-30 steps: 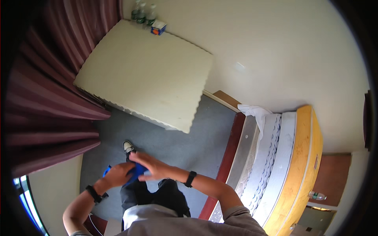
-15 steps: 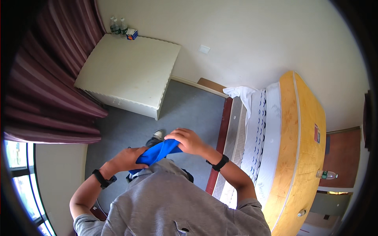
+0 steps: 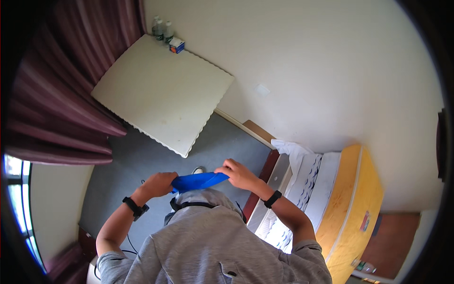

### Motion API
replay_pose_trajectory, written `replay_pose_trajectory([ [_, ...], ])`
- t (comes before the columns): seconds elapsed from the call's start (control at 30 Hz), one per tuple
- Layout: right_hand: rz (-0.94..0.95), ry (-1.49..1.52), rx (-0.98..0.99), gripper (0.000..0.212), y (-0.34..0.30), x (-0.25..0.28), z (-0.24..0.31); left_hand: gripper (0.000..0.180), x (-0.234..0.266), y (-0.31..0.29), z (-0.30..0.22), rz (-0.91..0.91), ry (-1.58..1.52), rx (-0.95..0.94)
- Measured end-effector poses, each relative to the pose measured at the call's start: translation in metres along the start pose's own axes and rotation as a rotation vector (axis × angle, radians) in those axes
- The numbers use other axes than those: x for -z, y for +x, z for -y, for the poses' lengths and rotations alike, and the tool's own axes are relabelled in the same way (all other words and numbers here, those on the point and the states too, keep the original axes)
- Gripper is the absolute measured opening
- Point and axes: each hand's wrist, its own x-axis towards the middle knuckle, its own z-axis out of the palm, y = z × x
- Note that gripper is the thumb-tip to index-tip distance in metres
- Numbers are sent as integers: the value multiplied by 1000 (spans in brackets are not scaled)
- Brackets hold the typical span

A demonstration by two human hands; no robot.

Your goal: The person is using a blue rag to wipe and clean the white walls and surfaces of the furniture.

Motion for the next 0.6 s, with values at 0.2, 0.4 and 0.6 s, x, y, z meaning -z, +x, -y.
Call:
replay_pose_trajectory([
  [0.2,53,-18,270,23,37,-1,-79,31,-34,12,31,-137,-249,316],
  [0.4,297,-42,528,17,79,4,-138,26,-43,-16,-9,-327,-277,558],
  [0.6,649,457,244,62,132,-19,-87,29,-78,6,-77,-431,-99,772],
])
